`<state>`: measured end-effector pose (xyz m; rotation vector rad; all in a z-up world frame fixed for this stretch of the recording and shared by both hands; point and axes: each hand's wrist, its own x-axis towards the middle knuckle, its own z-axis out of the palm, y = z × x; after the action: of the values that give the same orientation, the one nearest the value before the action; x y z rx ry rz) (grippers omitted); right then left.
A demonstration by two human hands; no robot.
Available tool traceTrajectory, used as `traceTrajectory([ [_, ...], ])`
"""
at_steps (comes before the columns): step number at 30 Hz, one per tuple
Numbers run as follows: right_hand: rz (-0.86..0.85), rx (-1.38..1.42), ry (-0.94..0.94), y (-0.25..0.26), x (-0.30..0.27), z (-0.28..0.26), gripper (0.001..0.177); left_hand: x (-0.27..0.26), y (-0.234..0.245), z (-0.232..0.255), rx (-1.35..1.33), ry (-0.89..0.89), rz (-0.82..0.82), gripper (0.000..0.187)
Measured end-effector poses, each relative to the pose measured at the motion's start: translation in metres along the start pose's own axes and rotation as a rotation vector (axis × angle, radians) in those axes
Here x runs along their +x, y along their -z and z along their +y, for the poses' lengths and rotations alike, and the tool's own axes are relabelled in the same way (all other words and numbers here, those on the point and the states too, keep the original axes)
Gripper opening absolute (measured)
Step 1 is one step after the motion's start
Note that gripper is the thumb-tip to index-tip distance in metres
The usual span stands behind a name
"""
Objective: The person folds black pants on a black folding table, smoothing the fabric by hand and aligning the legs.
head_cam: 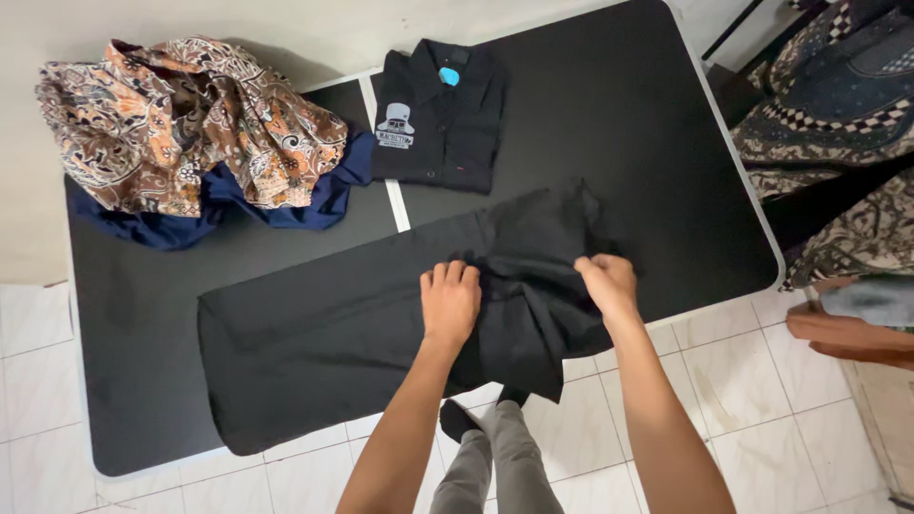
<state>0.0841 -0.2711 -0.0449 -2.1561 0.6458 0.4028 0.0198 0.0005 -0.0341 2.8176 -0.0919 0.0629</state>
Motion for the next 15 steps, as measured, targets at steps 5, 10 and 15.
traceTrajectory([
  [5, -0.055, -0.122, 0.043, 0.015, -0.016, -0.003, 0.040, -0.001, 0.011, -0.007, -0.065, -0.080, 0.121, 0.029],
  [10, 0.035, -0.009, 0.107, 0.008, 0.015, -0.024, 0.045, 0.011, 0.018, -0.010, -0.049, -0.078, 0.105, 0.038],
  [15, -0.025, 0.109, 0.010, 0.006, 0.055, -0.051, 0.046, 0.026, 0.016, -0.007, -0.167, -0.015, 0.053, 0.030],
])
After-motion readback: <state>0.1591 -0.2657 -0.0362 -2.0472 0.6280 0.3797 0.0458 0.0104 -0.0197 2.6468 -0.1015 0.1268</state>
